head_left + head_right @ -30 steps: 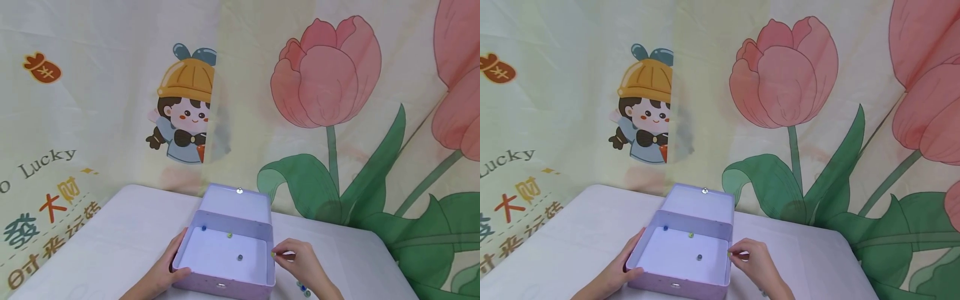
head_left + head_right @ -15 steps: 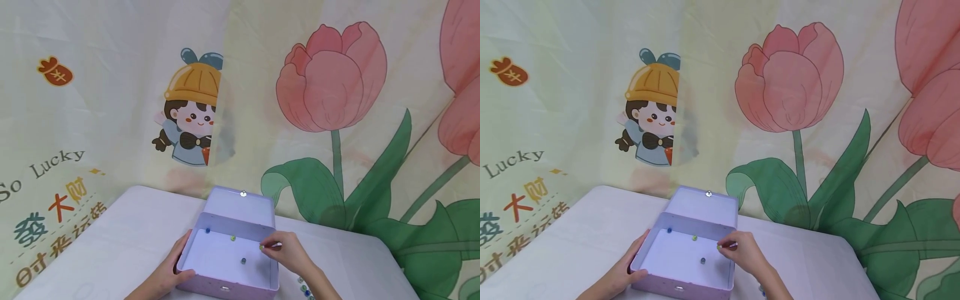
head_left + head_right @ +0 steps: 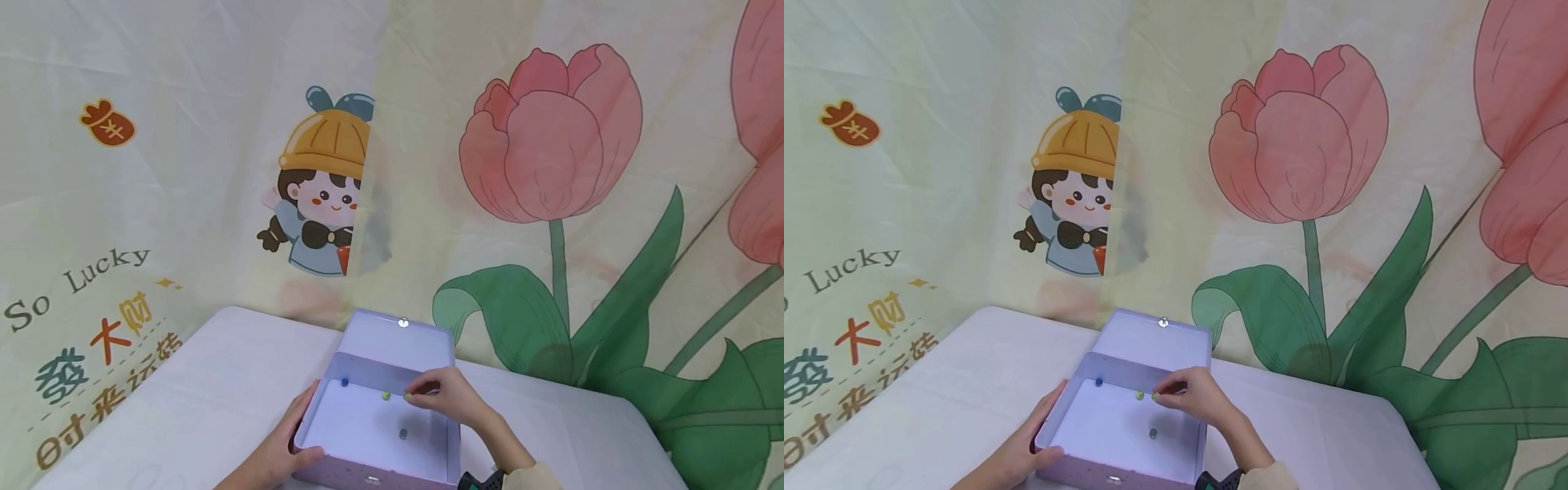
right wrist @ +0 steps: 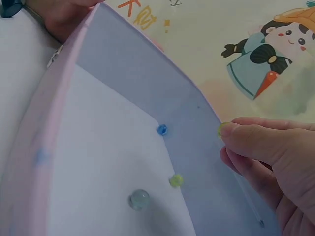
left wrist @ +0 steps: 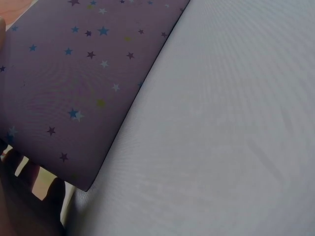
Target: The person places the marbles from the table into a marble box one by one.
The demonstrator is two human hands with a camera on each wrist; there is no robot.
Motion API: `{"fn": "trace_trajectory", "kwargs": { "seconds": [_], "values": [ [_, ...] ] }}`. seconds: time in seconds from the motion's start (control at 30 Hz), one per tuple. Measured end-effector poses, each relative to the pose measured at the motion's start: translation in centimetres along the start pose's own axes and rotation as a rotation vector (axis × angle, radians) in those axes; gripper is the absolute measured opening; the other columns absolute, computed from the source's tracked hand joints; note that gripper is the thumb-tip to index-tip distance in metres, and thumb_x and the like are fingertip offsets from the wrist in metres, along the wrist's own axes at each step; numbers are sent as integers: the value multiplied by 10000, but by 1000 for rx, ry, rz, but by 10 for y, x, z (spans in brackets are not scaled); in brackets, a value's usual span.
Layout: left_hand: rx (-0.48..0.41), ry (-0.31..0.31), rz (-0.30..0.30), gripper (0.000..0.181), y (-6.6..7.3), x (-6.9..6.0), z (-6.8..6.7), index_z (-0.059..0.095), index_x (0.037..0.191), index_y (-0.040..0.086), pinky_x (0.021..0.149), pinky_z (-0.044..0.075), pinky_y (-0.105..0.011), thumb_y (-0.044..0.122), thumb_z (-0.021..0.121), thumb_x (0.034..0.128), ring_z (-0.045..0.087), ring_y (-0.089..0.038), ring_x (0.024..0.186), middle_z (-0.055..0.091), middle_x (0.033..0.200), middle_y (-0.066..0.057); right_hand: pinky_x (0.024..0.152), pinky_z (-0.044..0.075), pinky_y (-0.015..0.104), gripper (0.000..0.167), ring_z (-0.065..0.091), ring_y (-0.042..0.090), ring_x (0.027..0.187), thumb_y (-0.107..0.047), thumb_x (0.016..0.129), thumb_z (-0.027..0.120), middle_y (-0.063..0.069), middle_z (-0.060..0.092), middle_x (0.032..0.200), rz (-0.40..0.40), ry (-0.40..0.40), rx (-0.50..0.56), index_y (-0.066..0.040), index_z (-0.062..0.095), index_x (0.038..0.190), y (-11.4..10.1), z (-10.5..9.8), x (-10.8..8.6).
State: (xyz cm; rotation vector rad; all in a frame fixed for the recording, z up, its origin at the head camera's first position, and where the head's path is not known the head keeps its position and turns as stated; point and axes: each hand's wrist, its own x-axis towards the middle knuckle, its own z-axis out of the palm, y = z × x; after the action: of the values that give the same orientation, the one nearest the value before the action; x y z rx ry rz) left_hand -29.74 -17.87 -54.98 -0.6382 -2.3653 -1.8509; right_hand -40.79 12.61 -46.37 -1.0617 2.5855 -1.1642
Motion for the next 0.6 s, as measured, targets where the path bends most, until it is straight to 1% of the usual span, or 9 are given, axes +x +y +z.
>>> {"fn": "trace_trajectory", "kwargs": {
  "seconds": [0.07,0.1,0.17,0.23,0.33,0.43,0.5,0.53,0.6],
  "values": [
    [15,7,-14,905,0,0,0,51,1544,178,1013,349,-432,120,631,853,214,33,1314,77,1557,-189,712,516,198,104,643,29,773,-193,812,751,-13,731,862,16,-13,4,-141,755,902,-2,5,7],
    [25,10,-23,903,1,0,0,55,1544,176,1012,355,-373,127,633,852,213,24,1320,83,1558,-184,705,513,194,110,642,27,771,-191,811,752,-12,733,863,22,-22,9,-131,756,903,-3,8,11],
    [48,17,-31,906,0,-1,-1,66,1544,212,986,360,-278,137,638,846,218,-15,1334,95,1560,-178,683,508,192,111,636,26,760,-184,805,757,-14,735,862,35,-42,22,-124,758,898,-4,15,18],
    [56,19,-26,905,-1,-2,-1,73,1542,244,966,361,-237,144,641,843,228,-28,1332,106,1556,-186,670,504,192,112,628,25,749,-181,800,761,-16,734,861,40,-61,33,-120,758,894,-6,22,24],
    [61,18,4,911,-2,-3,-2,73,1535,284,949,380,-251,141,641,838,252,-40,1317,113,1548,-200,671,505,190,94,622,22,733,-159,792,766,-23,733,854,54,-83,50,-131,758,881,-4,32,31],
    [67,17,34,910,-2,-3,-2,79,1536,274,949,382,-246,140,641,833,256,-11,1306,116,1542,-213,675,504,180,86,623,10,717,-135,776,776,-25,735,837,69,-94,41,-131,760,860,1,41,34],
    [89,21,22,916,-1,-2,-2,79,1539,256,965,374,-261,147,646,827,257,-48,1324,125,1547,-205,674,502,176,87,622,2,709,-125,766,782,-33,735,826,77,-99,27,-135,761,851,4,43,35],
    [102,22,1,923,0,-1,-3,72,1537,274,980,365,-278,158,649,826,250,-79,1343,127,1555,-179,672,500,173,85,620,-2,705,-124,764,784,-38,734,819,79,-102,16,-137,762,845,4,44,35],
    [88,14,-37,925,1,0,-4,59,1538,282,1007,351,-371,169,645,831,243,-162,1359,122,1561,-158,662,497,171,82,614,-7,695,-118,760,786,-37,733,805,73,-111,-12,-135,762,836,5,45,36]
  ]
}}
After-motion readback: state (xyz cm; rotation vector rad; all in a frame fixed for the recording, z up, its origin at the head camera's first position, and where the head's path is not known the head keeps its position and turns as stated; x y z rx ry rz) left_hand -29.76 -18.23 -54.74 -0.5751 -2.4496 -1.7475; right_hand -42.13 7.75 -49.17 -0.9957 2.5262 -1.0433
